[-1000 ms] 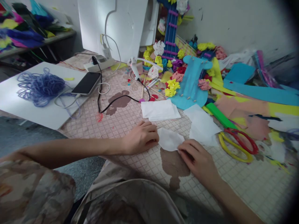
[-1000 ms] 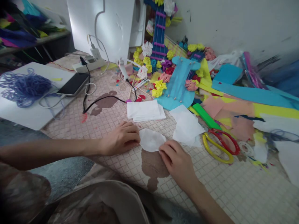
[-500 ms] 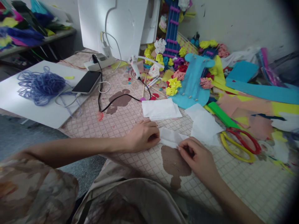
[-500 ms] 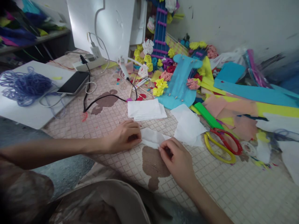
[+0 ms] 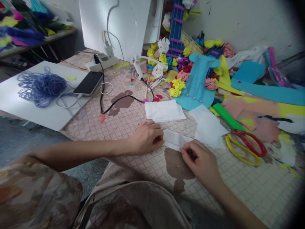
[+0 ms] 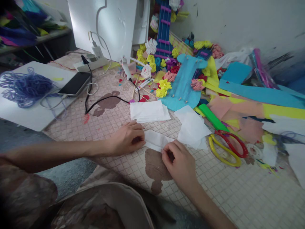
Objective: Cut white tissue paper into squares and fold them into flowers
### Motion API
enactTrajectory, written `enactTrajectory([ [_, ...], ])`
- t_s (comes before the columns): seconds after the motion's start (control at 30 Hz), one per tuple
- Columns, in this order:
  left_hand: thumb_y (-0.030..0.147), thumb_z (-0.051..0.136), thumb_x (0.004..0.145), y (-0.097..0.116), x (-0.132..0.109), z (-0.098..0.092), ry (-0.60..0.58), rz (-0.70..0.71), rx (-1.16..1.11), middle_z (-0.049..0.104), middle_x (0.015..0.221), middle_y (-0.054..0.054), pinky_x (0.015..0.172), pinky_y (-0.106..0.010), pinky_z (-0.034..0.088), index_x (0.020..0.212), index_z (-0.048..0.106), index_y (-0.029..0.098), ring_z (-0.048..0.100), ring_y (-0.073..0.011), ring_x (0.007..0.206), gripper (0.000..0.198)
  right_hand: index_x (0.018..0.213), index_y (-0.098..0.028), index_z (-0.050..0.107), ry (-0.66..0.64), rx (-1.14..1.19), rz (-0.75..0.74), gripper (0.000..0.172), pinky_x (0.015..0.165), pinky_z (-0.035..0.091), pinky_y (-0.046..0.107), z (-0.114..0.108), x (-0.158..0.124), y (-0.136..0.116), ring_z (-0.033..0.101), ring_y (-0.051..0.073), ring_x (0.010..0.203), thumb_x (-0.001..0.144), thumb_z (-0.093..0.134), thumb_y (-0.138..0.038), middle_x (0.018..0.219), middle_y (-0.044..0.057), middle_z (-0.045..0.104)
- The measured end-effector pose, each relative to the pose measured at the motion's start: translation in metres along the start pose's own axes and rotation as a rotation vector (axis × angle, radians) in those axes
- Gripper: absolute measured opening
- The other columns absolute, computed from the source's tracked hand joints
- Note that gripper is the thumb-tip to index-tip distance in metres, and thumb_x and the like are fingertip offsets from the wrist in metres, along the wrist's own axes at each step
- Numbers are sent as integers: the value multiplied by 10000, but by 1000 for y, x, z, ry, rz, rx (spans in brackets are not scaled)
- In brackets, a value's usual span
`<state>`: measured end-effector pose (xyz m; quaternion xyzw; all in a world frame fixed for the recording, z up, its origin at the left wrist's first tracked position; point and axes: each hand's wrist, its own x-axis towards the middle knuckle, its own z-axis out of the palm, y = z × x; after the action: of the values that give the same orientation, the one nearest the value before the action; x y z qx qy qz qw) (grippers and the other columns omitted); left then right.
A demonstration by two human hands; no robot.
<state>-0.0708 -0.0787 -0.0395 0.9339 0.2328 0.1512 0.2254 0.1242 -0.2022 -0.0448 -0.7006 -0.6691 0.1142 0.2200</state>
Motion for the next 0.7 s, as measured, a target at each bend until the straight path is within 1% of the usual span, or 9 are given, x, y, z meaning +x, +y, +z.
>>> enactTrajectory([
  [0.3,197,568,738,0,3,2,4,-15,-3,581,780,-22,763,-297,378,678,559,153,490,-154,796,75,659,-218,505,36,-41,17,135,548,360,253,2,2,0,499,143,612,778,558,-252,654,-18,530],
  [0.37,187,581,721,0,3,3,20,-32,-17,583,798,-23,769,-301,381,714,562,155,495,-158,806,38,703,-222,520,40,-24,44,85,543,367,251,1,1,0,497,139,596,770,568,-244,663,-22,534],
  [0.43,174,584,715,-1,2,3,35,-49,-47,588,833,-24,775,-302,385,780,569,158,501,-159,822,69,764,-227,539,25,14,46,24,557,381,252,0,1,1,507,138,605,778,556,-216,694,-20,548],
  [0.57,128,533,757,-2,2,1,-8,-7,-92,583,903,-26,814,-308,379,831,625,190,507,-161,894,133,816,-234,578,-31,88,-23,109,601,408,258,-2,0,4,549,145,682,825,486,-177,804,3,591],
  [0.7,130,515,773,2,2,-2,-36,-2,-68,587,901,-27,834,-320,368,843,654,202,507,-163,903,171,822,-227,596,-2,62,-37,107,583,417,263,-2,3,2,568,155,672,829,490,-219,793,14,610],
])
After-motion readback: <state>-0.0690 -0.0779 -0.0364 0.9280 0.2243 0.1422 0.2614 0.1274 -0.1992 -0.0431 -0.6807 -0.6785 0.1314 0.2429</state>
